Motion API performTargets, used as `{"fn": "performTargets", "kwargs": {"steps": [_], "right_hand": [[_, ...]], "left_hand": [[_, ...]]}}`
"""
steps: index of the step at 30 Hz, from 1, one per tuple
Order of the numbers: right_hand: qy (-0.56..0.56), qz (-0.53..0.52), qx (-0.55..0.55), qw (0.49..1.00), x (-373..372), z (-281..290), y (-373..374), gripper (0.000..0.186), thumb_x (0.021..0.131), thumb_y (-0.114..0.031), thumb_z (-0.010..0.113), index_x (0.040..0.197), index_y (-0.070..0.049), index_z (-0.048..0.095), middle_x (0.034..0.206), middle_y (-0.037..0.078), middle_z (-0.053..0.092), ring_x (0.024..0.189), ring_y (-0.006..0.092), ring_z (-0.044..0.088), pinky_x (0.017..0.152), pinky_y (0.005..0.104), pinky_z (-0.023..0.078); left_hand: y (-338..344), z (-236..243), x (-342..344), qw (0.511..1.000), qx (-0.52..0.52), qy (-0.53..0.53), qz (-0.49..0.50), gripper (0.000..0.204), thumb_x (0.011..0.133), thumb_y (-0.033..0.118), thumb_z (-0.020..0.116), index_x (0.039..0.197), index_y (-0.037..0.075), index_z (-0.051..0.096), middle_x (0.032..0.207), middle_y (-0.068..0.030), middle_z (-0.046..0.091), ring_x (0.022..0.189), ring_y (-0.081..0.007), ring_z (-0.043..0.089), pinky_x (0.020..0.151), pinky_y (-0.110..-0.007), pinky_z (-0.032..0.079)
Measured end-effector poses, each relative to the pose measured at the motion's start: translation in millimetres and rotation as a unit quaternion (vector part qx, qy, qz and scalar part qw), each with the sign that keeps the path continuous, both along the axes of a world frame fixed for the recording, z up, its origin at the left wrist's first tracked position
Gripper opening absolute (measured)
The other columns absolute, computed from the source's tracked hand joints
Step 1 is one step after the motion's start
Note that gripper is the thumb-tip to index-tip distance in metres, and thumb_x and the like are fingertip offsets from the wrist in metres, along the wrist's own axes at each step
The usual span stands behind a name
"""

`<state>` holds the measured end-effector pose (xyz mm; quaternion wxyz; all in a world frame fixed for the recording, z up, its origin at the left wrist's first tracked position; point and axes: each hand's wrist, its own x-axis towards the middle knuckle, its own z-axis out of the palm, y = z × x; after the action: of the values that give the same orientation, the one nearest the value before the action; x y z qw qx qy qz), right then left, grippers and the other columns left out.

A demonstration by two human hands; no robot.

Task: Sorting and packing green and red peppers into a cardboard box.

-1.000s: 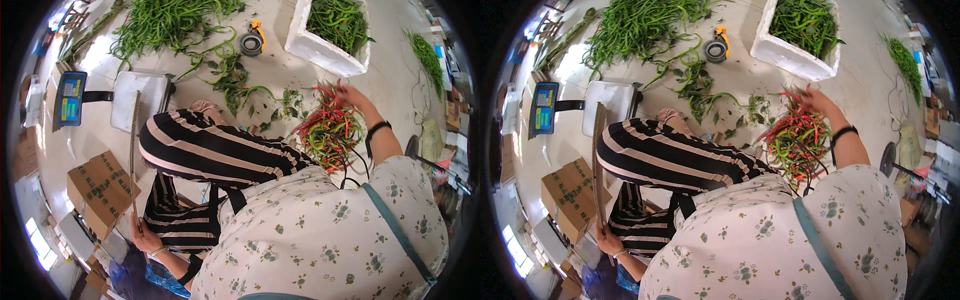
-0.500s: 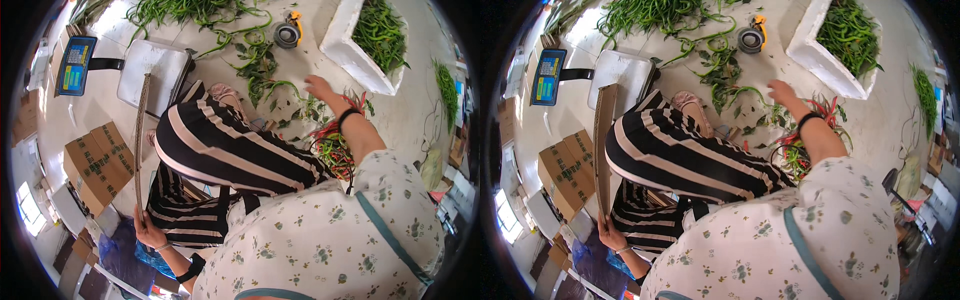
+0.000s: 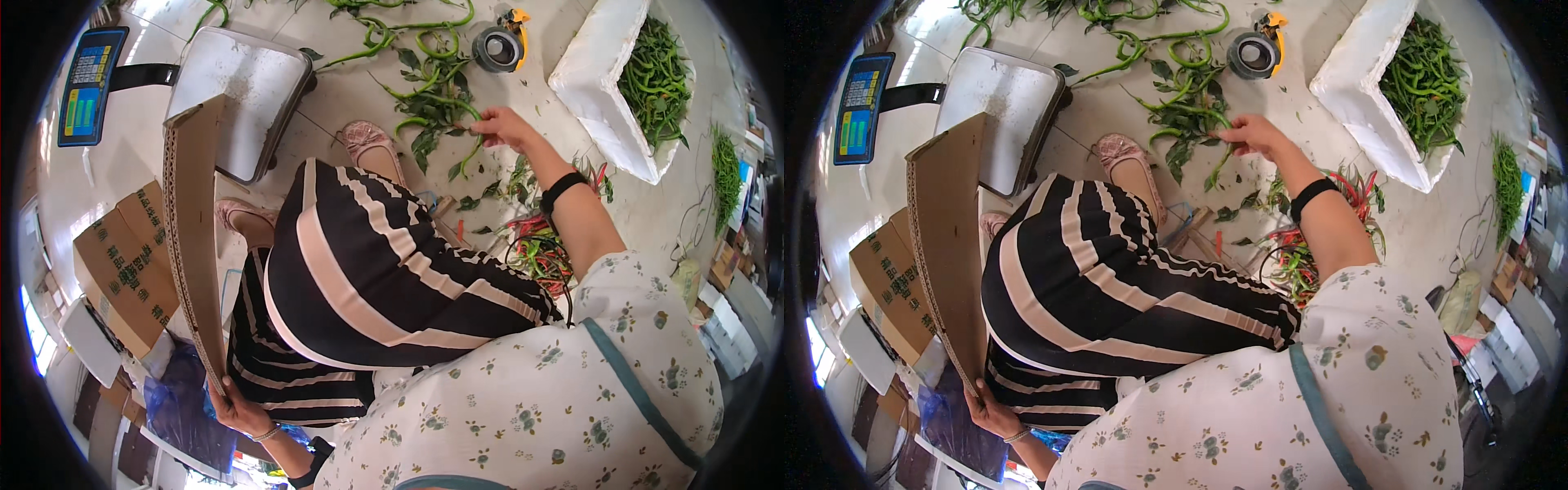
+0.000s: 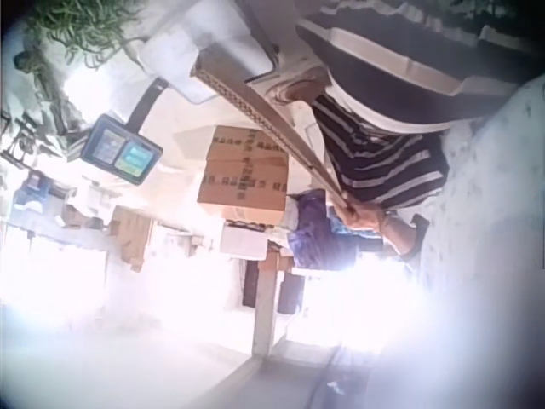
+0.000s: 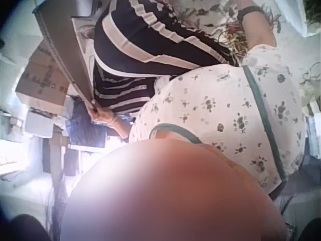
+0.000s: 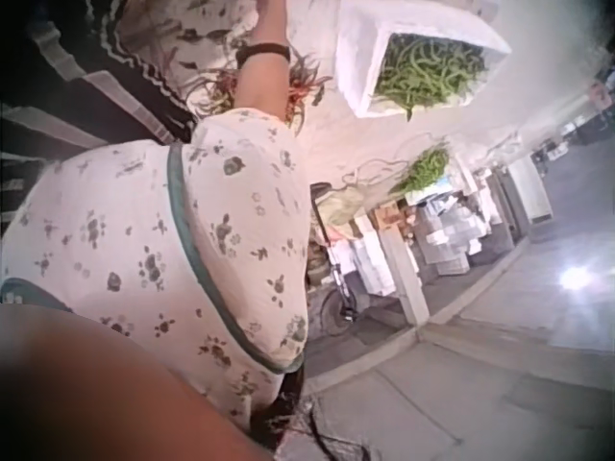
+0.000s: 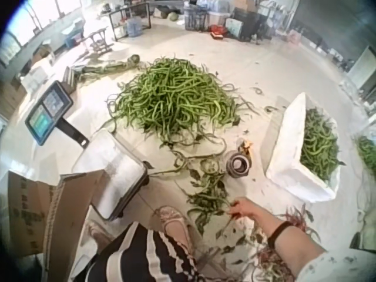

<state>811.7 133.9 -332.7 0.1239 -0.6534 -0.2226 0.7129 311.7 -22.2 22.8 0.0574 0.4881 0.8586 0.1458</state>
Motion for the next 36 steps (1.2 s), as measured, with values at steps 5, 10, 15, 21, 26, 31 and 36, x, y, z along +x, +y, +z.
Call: {"fn": "performTargets", "kwargs": {"steps": [5, 10, 15, 21, 26, 31, 36], "right_hand": [[0.111, -0.053, 0.017, 0.992, 2.4, 38.5, 25.3, 0.025, 0.079, -0.026, 0.067, 0.092, -0.009, 0.055, 0.075, -0.002, 0.056, 0.061, 0.0075, 0.056, 0.058, 0.0226, 0.05], [0.135, -0.079, 0.04, 0.987, -6.3, 53.3, 32.3, 0.033, 0.077, -0.029, 0.069, 0.093, -0.005, 0.053, 0.075, 0.003, 0.061, 0.058, 0.0112, 0.059, 0.054, 0.0219, 0.051], [0.112, -0.071, 0.052, 0.99, -7.8, 60.0, 27.3, 0.03, 0.077, -0.028, 0.069, 0.088, -0.005, 0.053, 0.073, 0.003, 0.059, 0.056, 0.0109, 0.058, 0.051, 0.0217, 0.05], [-0.061, 0.14, 0.004, 0.988, 51.4, 49.1, -6.0, 0.025, 0.075, -0.022, 0.069, 0.082, -0.006, 0.051, 0.069, 0.002, 0.054, 0.058, 0.0116, 0.056, 0.049, 0.0229, 0.048], [-0.129, 0.079, -0.006, 0.989, 94.7, 62.3, -34.3, 0.024, 0.075, -0.018, 0.069, 0.083, -0.003, 0.052, 0.068, 0.003, 0.055, 0.053, 0.0117, 0.055, 0.048, 0.0238, 0.049], [-0.023, -0.264, 0.224, 0.938, 168.7, 86.9, -35.2, 0.011, 0.083, -0.016, 0.058, 0.087, -0.006, 0.056, 0.075, 0.002, 0.056, 0.067, 0.0114, 0.054, 0.06, 0.0228, 0.048], [0.105, -0.509, 0.318, 0.793, 171.8, 92.5, -12.7, 0.029, 0.086, -0.031, 0.057, 0.097, -0.004, 0.056, 0.091, 0.005, 0.058, 0.082, 0.015, 0.056, 0.072, 0.0265, 0.048]], "left_hand": [[4.2, -0.9, 3.6, 1.0, -0.002, -0.015, -0.002, 0.031, 0.088, 0.02, 0.054, 0.107, -0.005, 0.057, 0.097, -0.0132, 0.063, 0.087, -0.0185, 0.055, 0.081, -0.03, 0.042], [5.6, 0.3, 9.1, 1.0, 0.002, -0.017, -0.016, 0.031, 0.088, 0.02, 0.055, 0.106, -0.004, 0.058, 0.097, -0.0119, 0.063, 0.087, -0.0174, 0.055, 0.082, -0.03, 0.042], [5.4, -1.8, 9.3, 1.0, -0.004, 0.009, -0.011, 0.032, 0.088, 0.022, 0.054, 0.107, -0.003, 0.058, 0.096, -0.0123, 0.063, 0.085, -0.0178, 0.056, 0.079, -0.03, 0.043], [3.2, -1.0, 5.7, 1.0, -0.01, 0.006, 0.002, 0.031, 0.088, 0.019, 0.054, 0.11, -0.002, 0.057, 0.1, -0.0131, 0.063, 0.089, -0.0184, 0.057, 0.081, -0.031, 0.043], [3.2, -0.5, 3.6, 1.0, -0.014, -0.006, 0.006, 0.03, 0.088, 0.014, 0.054, 0.113, -0.002, 0.056, 0.104, -0.013, 0.062, 0.092, -0.0198, 0.057, 0.084, -0.031, 0.043], [7.8, -0.9, 6.1, 1.0, -0.005, 0.008, -0.005, 0.032, 0.088, 0.02, 0.054, 0.111, -0.003, 0.056, 0.098, -0.0124, 0.063, 0.087, -0.0172, 0.056, 0.08, -0.029, 0.043], [10.5, 2.8, 7.4, 0.999, -0.014, -0.024, 0.021, 0.031, 0.087, 0.011, 0.055, 0.114, -0.004, 0.055, 0.105, -0.0143, 0.062, 0.093, -0.0201, 0.058, 0.083, -0.031, 0.043]]}}
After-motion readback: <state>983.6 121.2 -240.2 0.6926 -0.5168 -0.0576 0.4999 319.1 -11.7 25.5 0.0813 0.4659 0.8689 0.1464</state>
